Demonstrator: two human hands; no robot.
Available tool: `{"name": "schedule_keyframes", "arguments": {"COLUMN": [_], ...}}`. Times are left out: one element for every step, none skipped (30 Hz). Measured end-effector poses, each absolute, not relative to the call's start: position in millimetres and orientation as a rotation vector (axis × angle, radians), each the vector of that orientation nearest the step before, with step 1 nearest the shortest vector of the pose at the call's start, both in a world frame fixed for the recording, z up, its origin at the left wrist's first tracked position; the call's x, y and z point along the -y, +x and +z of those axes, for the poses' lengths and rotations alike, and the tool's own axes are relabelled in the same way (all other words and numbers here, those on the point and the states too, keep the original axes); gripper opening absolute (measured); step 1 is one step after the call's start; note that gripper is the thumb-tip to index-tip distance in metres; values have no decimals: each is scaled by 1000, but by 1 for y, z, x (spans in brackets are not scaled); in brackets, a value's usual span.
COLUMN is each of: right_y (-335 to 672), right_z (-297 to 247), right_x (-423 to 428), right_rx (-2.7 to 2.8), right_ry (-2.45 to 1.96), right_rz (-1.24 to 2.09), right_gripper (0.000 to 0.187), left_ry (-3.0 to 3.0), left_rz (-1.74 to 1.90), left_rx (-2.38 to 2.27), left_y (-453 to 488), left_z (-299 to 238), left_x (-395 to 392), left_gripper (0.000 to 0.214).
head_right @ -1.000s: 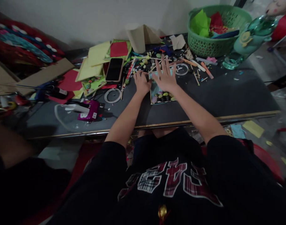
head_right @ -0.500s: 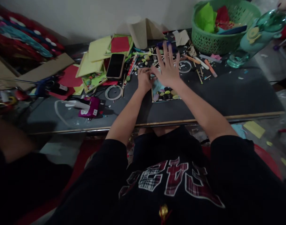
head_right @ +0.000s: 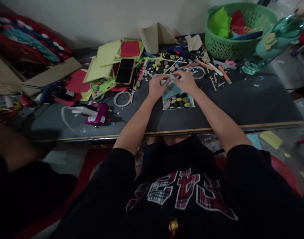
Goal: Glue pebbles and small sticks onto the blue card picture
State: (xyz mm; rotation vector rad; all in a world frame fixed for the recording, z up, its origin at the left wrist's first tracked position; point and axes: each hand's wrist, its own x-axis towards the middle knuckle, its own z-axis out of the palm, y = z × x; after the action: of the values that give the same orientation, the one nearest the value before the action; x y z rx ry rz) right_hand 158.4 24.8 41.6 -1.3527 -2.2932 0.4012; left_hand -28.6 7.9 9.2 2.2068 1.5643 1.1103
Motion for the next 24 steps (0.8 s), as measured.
{"name": "schedule_keyframes", "arguments": {"right_y": [158, 157, 156, 155, 154, 153, 152, 152, 152, 152, 152, 153, 153, 152, 152, 152, 152, 152, 151, 150, 150, 149, 148, 147], "right_z": [39, 36, 33, 31, 29, 29, 29, 29, 30, 31, 32, 32, 33, 33, 33, 33, 32, 32, 31, 31, 31, 32, 33, 34], "right_x": [-21, -17, -15, -13, -12, -12, -11, -11, -10, -8, -7, -5, -4, -3, -3, -2, -2, -3, -3, -3, -3, -2, -2, -1], "right_rx": [2308, 2310, 2296, 2279, 2259, 2242, 2233, 2233, 2237, 2239, 2240, 2240, 2243, 2248, 2256, 2261, 2261, 2253, 2240, 2223, 2207, 2191, 2175, 2157], "right_ry": [-1295, -1259, -1244, -1238, -1237, -1237, -1236, -1236, -1242, -1255, -1271, -1286, -1297, -1306, -1308, -1305, -1299, -1293, -1288, -1281, -1272, -1261, -1248, -1236], "right_rz": [457, 486, 490, 480, 463, 447, 435, 426, 412, 392, 370, 347, 328, 313, 305, 304, 306, 310, 318, 327, 337, 347, 359, 379], "right_gripper": [65, 62, 60, 59, 60, 61, 61, 60, 60, 59, 59, 59, 59, 60, 61, 62, 64, 65, 67, 68, 70, 72, 74, 75], "left_ry": [2215, 2224, 2230, 2232, 2231, 2228, 2228, 2234, 2246, 2261, 2279, 2295, 2310, 2323, 2335, 2345, 2352, 2355, 2354, 2347, 2335, 2320, 2303, 2288], "left_rz": [1116, 1123, 1135, 1150, 1168, 1188, 1203, 1210, 1211, 1206, 1198, 1190, 1185, 1185, 1188, 1194, 1205, 1218, 1232, 1246, 1260, 1267, 1268, 1262], "left_rx": [-1551, -1536, -1528, -1531, -1545, -1566, -1585, -1597, -1600, -1597, -1590, -1584, -1580, -1578, -1575, -1572, -1570, -1569, -1572, -1580, -1592, -1603, -1609, -1606], "left_y": [-28, -28, -28, -27, -27, -26, -26, -26, -26, -27, -27, -27, -26, -26, -26, -25, -25, -24, -24, -24, -24, -24, -23, -23], "left_z": [10, 10, 11, 12, 13, 15, 16, 17, 18, 19, 19, 20, 20, 20, 19, 19, 18, 17, 17, 16, 15, 14, 13, 12], "left_x": [-8, -7, -7, -6, -4, -3, -1, 0, 2, 3, 4, 4, 5, 5, 5, 6, 6, 6, 5, 5, 5, 4, 3, 3], "left_gripper": [22, 24, 28, 31, 33, 34, 34, 33, 32, 31, 31, 30, 30, 29, 28, 27, 27, 27, 27, 28, 30, 32, 35, 37]}}
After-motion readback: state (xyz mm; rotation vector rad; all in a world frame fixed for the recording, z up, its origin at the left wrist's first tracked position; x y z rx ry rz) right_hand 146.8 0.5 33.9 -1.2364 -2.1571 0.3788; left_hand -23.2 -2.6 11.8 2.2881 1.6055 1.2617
